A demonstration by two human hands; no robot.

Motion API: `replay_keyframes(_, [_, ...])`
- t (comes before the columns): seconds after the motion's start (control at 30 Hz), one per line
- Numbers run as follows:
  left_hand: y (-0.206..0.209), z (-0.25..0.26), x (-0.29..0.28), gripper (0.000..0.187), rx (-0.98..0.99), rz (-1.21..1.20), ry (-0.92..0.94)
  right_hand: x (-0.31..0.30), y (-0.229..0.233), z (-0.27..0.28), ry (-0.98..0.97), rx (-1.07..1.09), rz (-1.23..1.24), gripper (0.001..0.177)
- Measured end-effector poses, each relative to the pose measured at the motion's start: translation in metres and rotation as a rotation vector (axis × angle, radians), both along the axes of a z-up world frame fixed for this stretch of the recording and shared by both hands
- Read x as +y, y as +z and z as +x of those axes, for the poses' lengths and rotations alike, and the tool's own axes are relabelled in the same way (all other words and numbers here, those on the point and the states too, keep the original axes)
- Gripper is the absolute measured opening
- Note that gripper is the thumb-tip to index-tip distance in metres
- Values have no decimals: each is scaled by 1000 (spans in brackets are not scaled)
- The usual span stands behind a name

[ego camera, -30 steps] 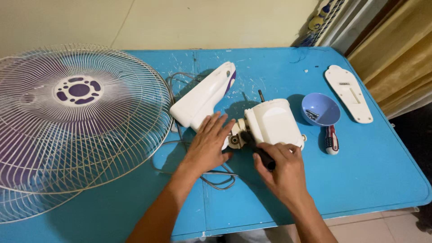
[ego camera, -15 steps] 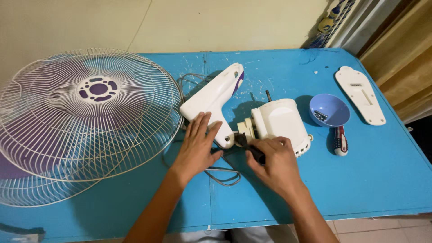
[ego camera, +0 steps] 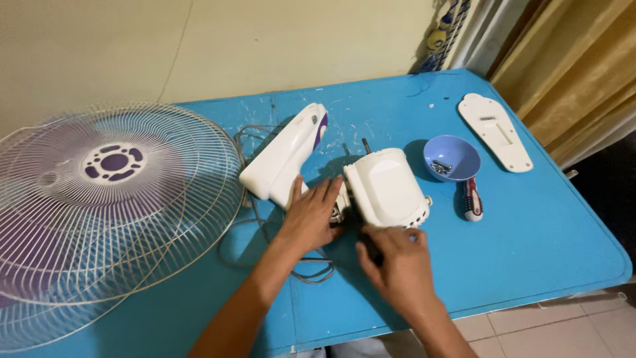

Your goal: The person uses a brush to clean the exterior and interior surfaces of a disassembled electric fan motor and stand on a blue table. The fan cage and other parts remain nearby while the person rotates the components to reach different areas.

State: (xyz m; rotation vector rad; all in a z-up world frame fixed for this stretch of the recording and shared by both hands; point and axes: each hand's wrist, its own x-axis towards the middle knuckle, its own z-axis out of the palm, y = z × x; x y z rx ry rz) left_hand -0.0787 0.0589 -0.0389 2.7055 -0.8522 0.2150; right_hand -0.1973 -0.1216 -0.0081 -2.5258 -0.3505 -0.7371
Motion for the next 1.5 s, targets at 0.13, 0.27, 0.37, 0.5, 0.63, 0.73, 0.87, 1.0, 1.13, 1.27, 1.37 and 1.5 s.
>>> replay_keyframes(0.13, [1,11,-6,108,63,27,12,-3,-3,-8,18,48,55,28])
replay_keyframes(0.27, [3,9,-11,107,48,-20,19,-21,-10,-21,-49,78,227,30])
replay_keyframes(0.37, [8,4,-17,107,54,-89,21,-37,-21,-27,-122,49,274,29])
replay_keyframes(0.5, [15,-4,-23,113,127,-66,45,-56,-41,-36,-223,111,529,29])
replay_keyframes(0.63, [21,3,-21,121,268,-117,34,-76,-60,-37,-224,163,906,27])
replay_keyframes(0.73, [19,23,-26,129,453,-258,117,-85,-65,-35,-224,72,1014,28])
replay_keyframes(0.87, [7,63,-43,137,721,-405,207,-89,-59,-12,-180,-70,1025,36])
replay_keyframes(1.0, [-8,82,-64,136,848,-672,162,-86,-52,22,-213,46,1194,44])
replay_keyframes(1.13, [-9,85,-66,139,1064,-745,298,-78,-55,36,-203,97,1317,44])
replay_keyframes(1.27, [1,76,-65,138,1101,-838,278,-76,-57,38,-148,28,1394,42])
replay_keyframes(1.37, [8,68,-68,139,1026,-896,258,-76,-55,42,-118,2,1494,40])
replay_keyframes(1.5, [11,65,-68,145,1027,-1039,152,-74,-53,49,-151,-39,1557,39])
